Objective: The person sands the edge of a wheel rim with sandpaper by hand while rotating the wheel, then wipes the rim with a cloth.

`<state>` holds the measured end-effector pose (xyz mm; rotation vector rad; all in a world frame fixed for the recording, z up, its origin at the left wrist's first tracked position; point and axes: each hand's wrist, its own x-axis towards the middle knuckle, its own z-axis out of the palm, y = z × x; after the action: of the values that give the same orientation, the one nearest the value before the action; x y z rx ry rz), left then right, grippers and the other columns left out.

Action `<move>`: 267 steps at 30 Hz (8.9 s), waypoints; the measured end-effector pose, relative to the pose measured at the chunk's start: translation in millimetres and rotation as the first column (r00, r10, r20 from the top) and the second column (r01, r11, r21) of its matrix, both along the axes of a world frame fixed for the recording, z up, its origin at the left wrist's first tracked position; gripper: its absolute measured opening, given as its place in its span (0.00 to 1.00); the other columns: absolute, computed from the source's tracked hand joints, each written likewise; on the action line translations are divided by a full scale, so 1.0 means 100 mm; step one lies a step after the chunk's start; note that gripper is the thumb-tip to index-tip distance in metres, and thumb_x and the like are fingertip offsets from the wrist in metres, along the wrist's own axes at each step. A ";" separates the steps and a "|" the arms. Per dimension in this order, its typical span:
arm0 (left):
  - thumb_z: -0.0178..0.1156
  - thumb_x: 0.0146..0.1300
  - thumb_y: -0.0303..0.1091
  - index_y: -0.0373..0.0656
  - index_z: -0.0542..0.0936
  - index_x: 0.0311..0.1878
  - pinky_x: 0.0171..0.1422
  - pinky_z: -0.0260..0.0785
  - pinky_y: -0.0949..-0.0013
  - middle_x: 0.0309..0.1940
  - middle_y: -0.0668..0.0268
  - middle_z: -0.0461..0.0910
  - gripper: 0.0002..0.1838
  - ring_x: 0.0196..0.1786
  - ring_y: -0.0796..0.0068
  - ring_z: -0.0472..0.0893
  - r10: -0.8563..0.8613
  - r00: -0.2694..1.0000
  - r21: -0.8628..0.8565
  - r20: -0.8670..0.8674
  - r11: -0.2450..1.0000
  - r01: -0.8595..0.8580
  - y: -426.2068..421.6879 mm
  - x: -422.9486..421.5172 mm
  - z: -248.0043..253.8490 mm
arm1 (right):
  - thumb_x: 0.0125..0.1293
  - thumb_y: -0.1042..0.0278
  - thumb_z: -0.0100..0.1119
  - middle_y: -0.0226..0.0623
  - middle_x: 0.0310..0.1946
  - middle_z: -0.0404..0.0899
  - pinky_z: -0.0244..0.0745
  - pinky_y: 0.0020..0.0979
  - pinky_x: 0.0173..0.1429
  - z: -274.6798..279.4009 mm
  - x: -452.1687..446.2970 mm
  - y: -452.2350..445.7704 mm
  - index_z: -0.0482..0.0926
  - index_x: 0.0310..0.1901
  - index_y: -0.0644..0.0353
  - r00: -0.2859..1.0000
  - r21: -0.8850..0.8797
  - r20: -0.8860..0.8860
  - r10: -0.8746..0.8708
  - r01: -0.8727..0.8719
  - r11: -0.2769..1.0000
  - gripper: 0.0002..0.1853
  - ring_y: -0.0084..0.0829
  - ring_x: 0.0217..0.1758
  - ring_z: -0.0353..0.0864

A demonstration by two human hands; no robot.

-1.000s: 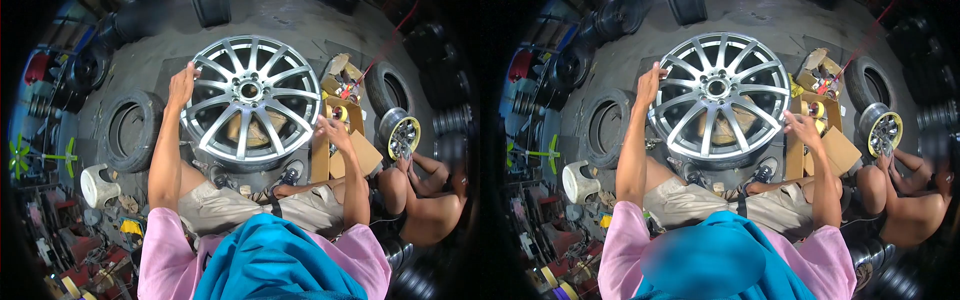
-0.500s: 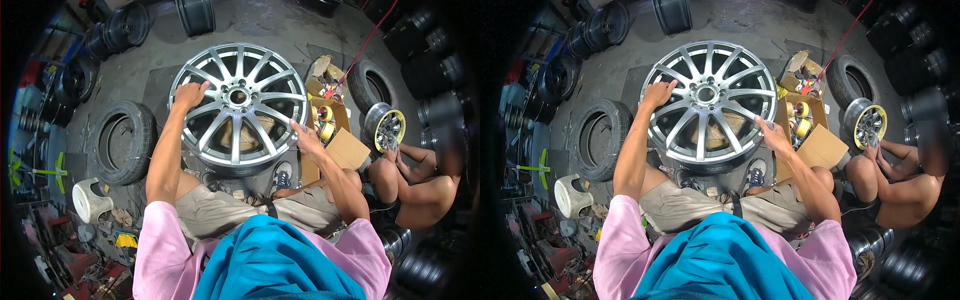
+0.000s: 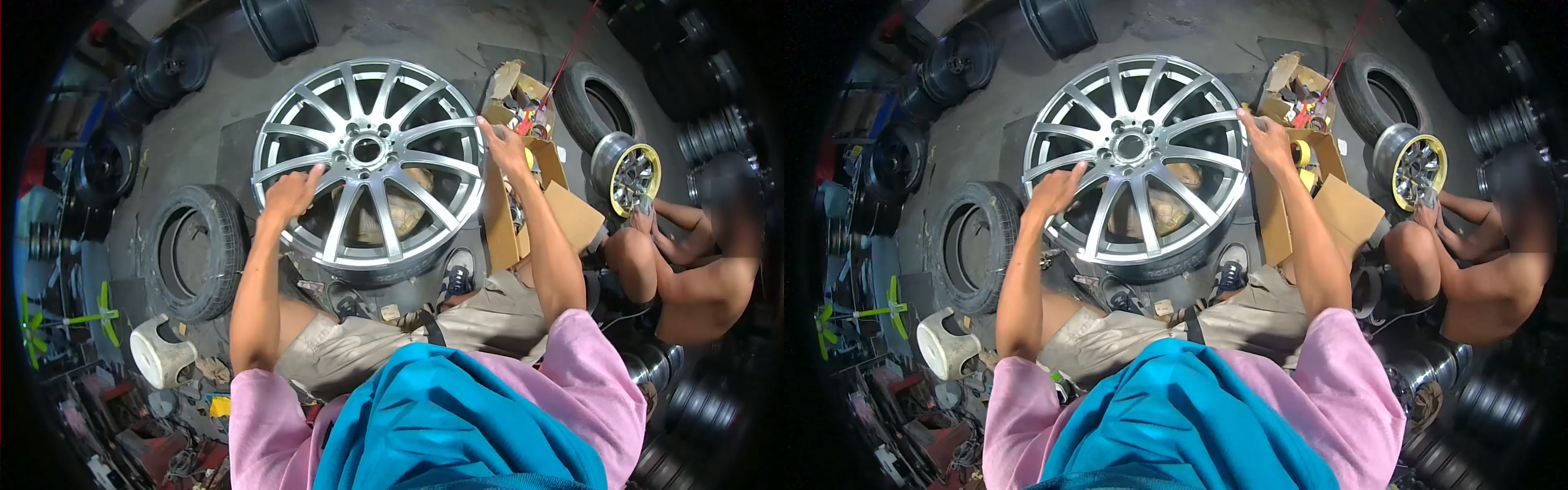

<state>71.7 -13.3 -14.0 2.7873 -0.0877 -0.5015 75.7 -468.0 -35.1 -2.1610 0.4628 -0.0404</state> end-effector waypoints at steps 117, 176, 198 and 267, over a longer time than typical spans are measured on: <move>0.54 0.63 0.29 0.35 0.86 0.39 0.47 0.75 0.56 0.32 0.51 0.85 0.12 0.35 0.53 0.83 0.067 0.876 -0.466 0.477 0.865 0.187 0.32 -0.36 0.64 | 0.77 0.57 0.64 0.41 0.31 0.90 0.79 0.25 0.28 0.20 -2.25 2.05 0.88 0.46 0.68 0.940 0.546 -0.255 0.227 -0.054 0.836 0.18 0.25 0.24 0.87; 0.53 0.64 0.24 0.32 0.84 0.37 0.39 0.73 0.70 0.28 0.63 0.83 0.10 0.31 0.78 0.79 0.148 0.901 -0.551 0.409 0.827 0.115 0.64 -0.34 0.58 | 0.81 0.61 0.60 0.44 0.35 0.88 0.87 0.29 0.35 0.17 -2.20 2.63 0.84 0.48 0.71 0.952 0.782 -0.148 0.267 -0.053 0.621 0.16 0.28 0.31 0.90; 0.56 0.75 0.38 0.37 0.88 0.48 0.56 0.79 0.54 0.43 0.49 0.89 0.16 0.48 0.48 0.89 0.253 0.810 -0.534 0.529 0.841 0.086 0.45 0.20 0.07 | 0.82 0.62 0.50 0.37 0.43 0.85 0.86 0.32 0.48 0.04 -0.74 -0.15 0.81 0.53 0.64 0.996 0.463 -0.071 0.061 -0.022 0.886 0.15 0.28 0.40 0.85; 0.54 0.64 0.26 0.36 0.85 0.38 0.41 0.75 0.60 0.25 0.56 0.85 0.10 0.30 0.61 0.86 0.098 0.901 -0.544 0.423 0.822 0.166 -0.40 -0.25 0.49 | 0.73 0.59 0.64 0.40 0.20 0.76 0.69 0.35 0.32 0.08 -2.27 0.91 0.86 0.37 0.67 0.985 0.180 -0.050 0.166 -0.154 0.971 0.16 0.26 0.23 0.72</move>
<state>46.5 -53.4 35.2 2.2420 -0.3314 0.1493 -151.1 -377.4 -27.2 -2.0226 0.3151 0.1557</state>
